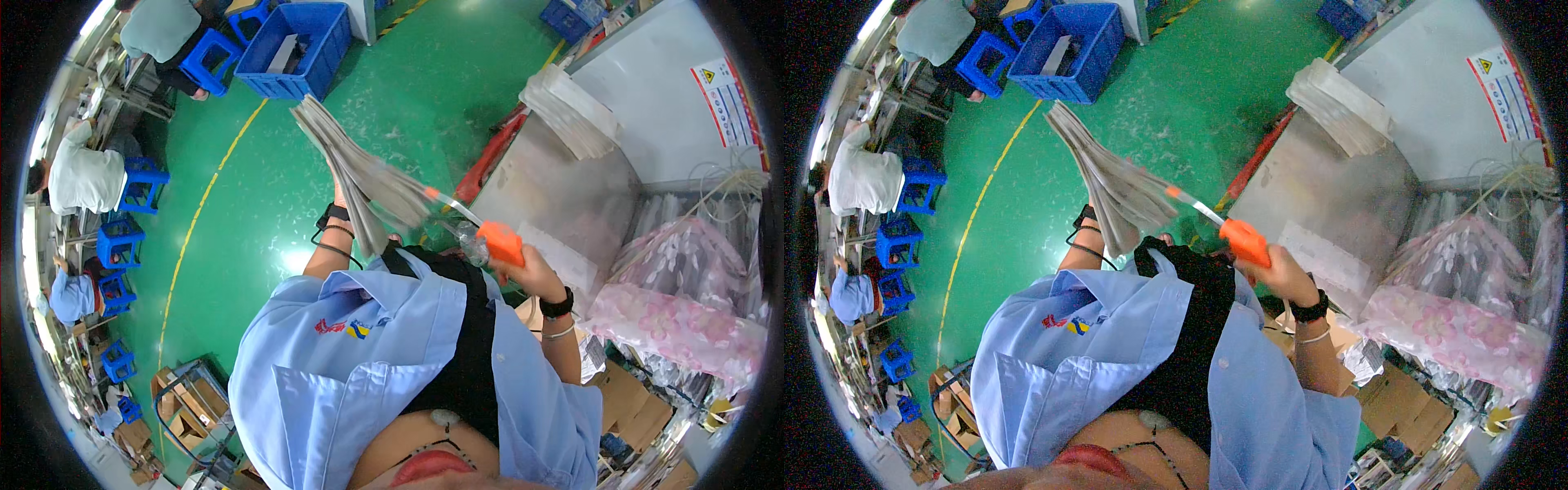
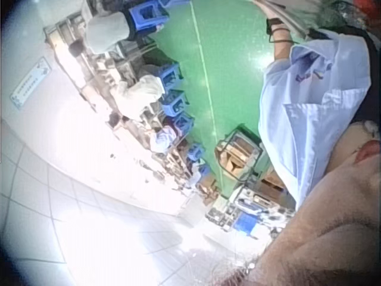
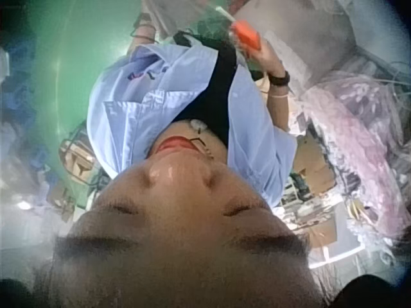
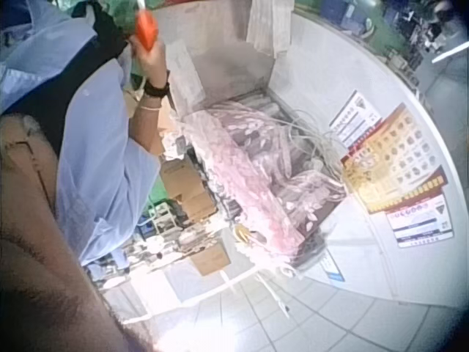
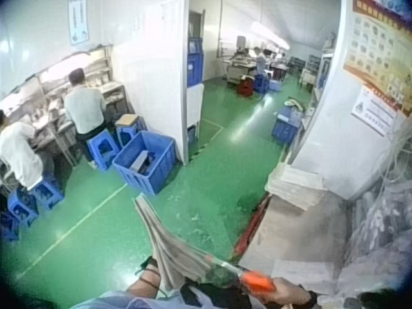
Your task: Cleaning a stack of white plastic components using a pressurized air gun and then transporting them to a staging table.
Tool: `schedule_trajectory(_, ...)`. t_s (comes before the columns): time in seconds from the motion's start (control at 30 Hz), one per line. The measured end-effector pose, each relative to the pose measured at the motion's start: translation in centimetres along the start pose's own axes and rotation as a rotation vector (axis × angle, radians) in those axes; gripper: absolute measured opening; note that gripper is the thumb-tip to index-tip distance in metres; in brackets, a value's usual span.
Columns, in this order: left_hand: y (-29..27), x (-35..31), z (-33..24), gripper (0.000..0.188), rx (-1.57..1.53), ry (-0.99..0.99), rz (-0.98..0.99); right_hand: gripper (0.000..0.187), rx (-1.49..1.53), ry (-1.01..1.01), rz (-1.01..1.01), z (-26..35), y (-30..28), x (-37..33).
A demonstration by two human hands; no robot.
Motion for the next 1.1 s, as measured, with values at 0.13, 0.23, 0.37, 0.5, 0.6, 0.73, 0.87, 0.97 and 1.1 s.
schedule_trajectory(0.13, 1.7, -1.3, -0.7, 0.085, 0.108, 0.006, 0.113, 0.027, -0.197, 0.107, 0.208, -0.8, -0.1, 0.1)
schedule_trajectory(0.23, 1.3, -1.5, -1.5, 0.078, -0.005, -0.025, 0.252, 0.025, -0.118, 0.115, 0.119, -1.7, -0.1, 0.0)
schedule_trajectory(0.37, -0.4, -1.1, -4.9, 0.071, 0.274, -0.054, 0.352, 0.027, 0.016, 0.039, -0.02, -2.0, 0.0, -0.7)
schedule_trajectory(0.5, 3.7, -3.4, -8.7, 0.068, 0.729, -0.213, 0.311, 0.037, 0.002, 0.0, -0.008, -3.1, -0.2, -2.1)
schedule_trajectory(0.6, 5.7, -5.3, -8.2, 0.057, 1.179, -0.372, 0.467, 0.039, 0.22, -0.001, -0.036, -3.5, -0.5, -3.2)
schedule_trajectory(0.73, 9.1, -10.8, -1.7, 0.057, 1.673, -0.399, 0.621, 0.039, 0.367, 0.172, -0.097, -2.9, -1.5, -4.4)
schedule_trajectory(0.87, 11.9, -11.2, -1.2, 0.059, 1.831, -0.571, 0.659, 0.04, 0.242, 0.414, 0.048, -2.8, -1.7, -4.9)
schedule_trajectory(0.97, 10.9, -11.5, -1.4, 0.058, 1.768, -0.559, 0.656, 0.04, 0.071, -0.012, 0.126, -2.4, -1.3, -6.0)
schedule_trajectory(1.1, 6.2, -11.4, -0.8, 0.057, 1.77, -0.397, 0.445, 0.04, 0.35, 0.005, -0.024, -1.8, -0.9, -7.0)
Point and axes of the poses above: each hand's wrist, its own x-axis towards the middle knuckle, its own y-axis out of the palm, z = x × y, the point moved 1 cm from there along x, towards the middle knuckle, and after that the axes turned 3 degrees about y, right-handed, at the moved point
